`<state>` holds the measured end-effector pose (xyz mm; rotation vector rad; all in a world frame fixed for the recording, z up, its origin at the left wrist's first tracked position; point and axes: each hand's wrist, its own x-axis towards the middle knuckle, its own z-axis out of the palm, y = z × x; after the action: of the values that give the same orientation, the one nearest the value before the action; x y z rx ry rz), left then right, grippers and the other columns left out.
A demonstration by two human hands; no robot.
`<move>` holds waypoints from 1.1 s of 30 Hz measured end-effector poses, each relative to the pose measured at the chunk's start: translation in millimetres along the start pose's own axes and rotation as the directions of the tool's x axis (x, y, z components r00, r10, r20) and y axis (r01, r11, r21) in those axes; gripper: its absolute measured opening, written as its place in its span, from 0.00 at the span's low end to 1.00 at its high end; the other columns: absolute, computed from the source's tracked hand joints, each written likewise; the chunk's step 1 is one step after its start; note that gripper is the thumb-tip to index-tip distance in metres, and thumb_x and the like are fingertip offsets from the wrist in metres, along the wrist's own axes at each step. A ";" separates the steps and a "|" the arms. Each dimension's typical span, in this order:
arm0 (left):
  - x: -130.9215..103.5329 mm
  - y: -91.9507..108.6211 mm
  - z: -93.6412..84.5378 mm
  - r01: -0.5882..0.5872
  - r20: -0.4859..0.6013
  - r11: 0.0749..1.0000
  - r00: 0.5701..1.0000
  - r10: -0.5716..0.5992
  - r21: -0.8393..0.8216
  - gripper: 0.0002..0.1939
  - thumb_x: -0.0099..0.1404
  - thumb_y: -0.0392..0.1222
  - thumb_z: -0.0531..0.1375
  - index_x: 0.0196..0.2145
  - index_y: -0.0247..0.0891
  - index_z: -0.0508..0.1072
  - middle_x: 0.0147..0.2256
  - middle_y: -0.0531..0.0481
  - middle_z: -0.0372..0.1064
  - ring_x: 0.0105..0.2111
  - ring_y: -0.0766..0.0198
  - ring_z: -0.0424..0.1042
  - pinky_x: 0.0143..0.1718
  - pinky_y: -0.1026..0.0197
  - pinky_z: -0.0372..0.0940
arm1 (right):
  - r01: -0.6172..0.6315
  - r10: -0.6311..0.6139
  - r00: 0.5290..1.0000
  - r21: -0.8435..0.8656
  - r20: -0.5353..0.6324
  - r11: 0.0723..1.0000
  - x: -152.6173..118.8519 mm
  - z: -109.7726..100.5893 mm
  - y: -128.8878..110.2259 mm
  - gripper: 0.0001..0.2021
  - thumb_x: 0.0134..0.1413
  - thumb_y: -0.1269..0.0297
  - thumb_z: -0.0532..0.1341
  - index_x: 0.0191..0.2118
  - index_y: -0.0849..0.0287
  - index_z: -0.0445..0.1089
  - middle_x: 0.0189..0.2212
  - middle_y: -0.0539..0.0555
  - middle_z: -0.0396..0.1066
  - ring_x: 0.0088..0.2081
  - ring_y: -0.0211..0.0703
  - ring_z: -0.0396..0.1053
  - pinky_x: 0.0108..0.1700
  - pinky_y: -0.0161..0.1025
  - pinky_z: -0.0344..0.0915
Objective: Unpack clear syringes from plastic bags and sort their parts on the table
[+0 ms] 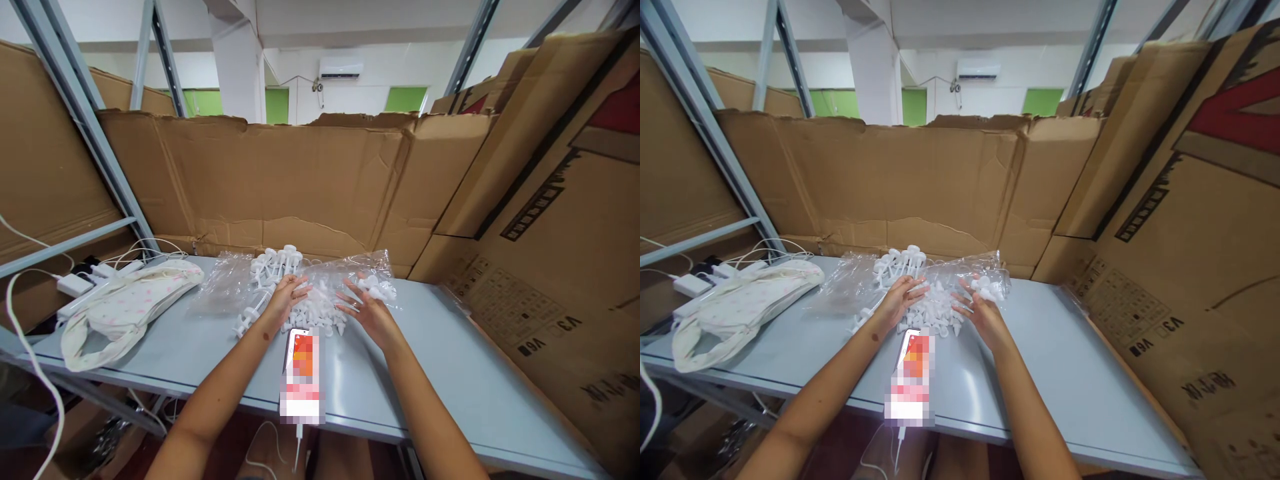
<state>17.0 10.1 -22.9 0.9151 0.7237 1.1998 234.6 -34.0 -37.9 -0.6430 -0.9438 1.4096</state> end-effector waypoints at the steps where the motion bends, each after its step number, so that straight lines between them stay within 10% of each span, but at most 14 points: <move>1: -0.9 -1.0 1.3 0.001 0.012 1.000 1.000 -0.002 0.012 0.16 0.55 0.43 0.63 0.31 0.39 0.57 0.50 0.43 0.68 0.45 0.55 0.73 0.55 0.50 0.55 | 0.008 -0.008 1.000 0.008 -0.015 1.000 1.0 -0.3 -0.9 0.29 0.50 0.54 0.64 0.58 0.37 0.58 0.57 0.49 0.64 0.52 0.53 0.68 0.52 0.56 0.66; 15: -2.1 -9.9 0.5 0.044 0.151 0.987 0.986 -0.068 0.154 0.14 0.49 0.36 0.65 0.37 0.38 0.71 0.51 0.43 0.62 0.50 0.57 0.64 0.52 0.52 0.61 | 0.026 -0.020 0.998 0.115 -0.060 0.993 -0.4 3.2 -7.8 0.24 0.52 0.42 0.57 0.56 0.34 0.59 0.57 0.50 0.63 0.53 0.53 0.67 0.53 0.62 0.62; 21: 4.7 -25.1 -2.8 -0.067 0.202 0.949 0.979 0.003 0.308 0.19 0.48 0.30 0.65 0.39 0.41 0.75 0.52 0.44 0.65 0.52 0.53 0.63 0.53 0.50 0.59 | 0.054 -0.051 0.998 0.075 -0.043 0.996 -2.4 3.1 -9.4 0.28 0.51 0.52 0.63 0.57 0.32 0.56 0.57 0.49 0.62 0.55 0.53 0.65 0.55 0.63 0.60; 33: 5.4 -31.4 -8.9 -0.306 0.213 0.631 0.952 0.220 0.713 0.15 0.52 0.31 0.60 0.38 0.42 0.78 0.51 0.43 0.66 0.52 0.50 0.64 0.54 0.51 0.59 | 0.091 -0.087 0.994 0.065 -0.064 0.994 -3.1 1.8 -16.3 0.27 0.51 0.50 0.62 0.57 0.32 0.57 0.58 0.50 0.62 0.55 0.55 0.65 0.55 0.64 0.60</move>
<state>24.7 13.9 -54.8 1.8176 1.0468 1.0896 241.9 -38.8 -23.8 -0.5835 -0.8627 1.3295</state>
